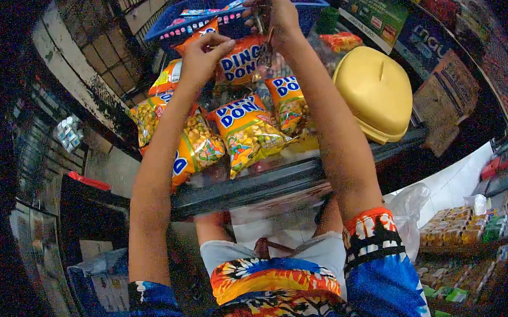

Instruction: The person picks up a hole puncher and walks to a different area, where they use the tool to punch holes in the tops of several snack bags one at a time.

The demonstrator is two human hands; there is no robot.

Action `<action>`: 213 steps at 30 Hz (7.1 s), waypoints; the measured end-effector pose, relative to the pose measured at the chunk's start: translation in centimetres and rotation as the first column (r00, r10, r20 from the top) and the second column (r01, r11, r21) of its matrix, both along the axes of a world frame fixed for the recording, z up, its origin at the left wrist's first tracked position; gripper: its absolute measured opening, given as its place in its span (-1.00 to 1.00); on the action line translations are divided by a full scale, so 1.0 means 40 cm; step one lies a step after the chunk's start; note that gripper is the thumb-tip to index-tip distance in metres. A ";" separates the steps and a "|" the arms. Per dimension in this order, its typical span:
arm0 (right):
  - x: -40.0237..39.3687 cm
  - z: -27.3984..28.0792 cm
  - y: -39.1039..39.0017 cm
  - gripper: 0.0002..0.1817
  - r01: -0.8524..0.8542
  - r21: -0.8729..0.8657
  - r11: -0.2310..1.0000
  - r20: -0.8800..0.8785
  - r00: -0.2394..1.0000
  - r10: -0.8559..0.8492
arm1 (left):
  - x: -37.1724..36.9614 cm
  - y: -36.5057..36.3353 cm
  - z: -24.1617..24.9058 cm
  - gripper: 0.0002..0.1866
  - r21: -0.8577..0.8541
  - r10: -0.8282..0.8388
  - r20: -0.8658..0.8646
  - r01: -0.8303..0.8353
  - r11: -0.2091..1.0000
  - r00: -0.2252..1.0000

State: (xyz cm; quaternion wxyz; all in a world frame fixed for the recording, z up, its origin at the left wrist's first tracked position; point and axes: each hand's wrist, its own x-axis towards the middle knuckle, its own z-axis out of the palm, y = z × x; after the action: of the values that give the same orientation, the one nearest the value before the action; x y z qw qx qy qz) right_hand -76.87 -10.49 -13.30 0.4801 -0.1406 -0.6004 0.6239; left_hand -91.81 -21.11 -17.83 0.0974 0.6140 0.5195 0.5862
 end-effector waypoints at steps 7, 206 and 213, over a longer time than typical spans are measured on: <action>0.000 0.016 -0.018 -0.51 -0.020 -0.197 0.980 -0.181 0.983 -0.016 | -0.004 0.005 0.005 -0.82 -0.063 0.022 0.230 -0.008 0.998 0.973; 0.011 0.043 -0.064 -0.32 -0.087 -0.311 0.947 -0.628 0.766 -0.136 | 0.024 -0.030 0.017 -0.84 0.034 -0.255 0.112 0.253 0.967 0.960; 0.011 0.041 -0.055 -0.35 -0.018 -0.328 0.944 -0.612 0.766 -0.198 | 0.024 -0.023 0.013 -0.86 0.039 -0.257 0.108 0.255 0.966 0.960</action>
State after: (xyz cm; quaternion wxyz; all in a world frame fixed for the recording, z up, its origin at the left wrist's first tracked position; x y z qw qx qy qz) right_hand -76.45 -12.71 -11.65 0.6558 -0.0244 -0.2870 0.6978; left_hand -90.86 -22.04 -17.32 0.1938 0.6435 0.4222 0.6084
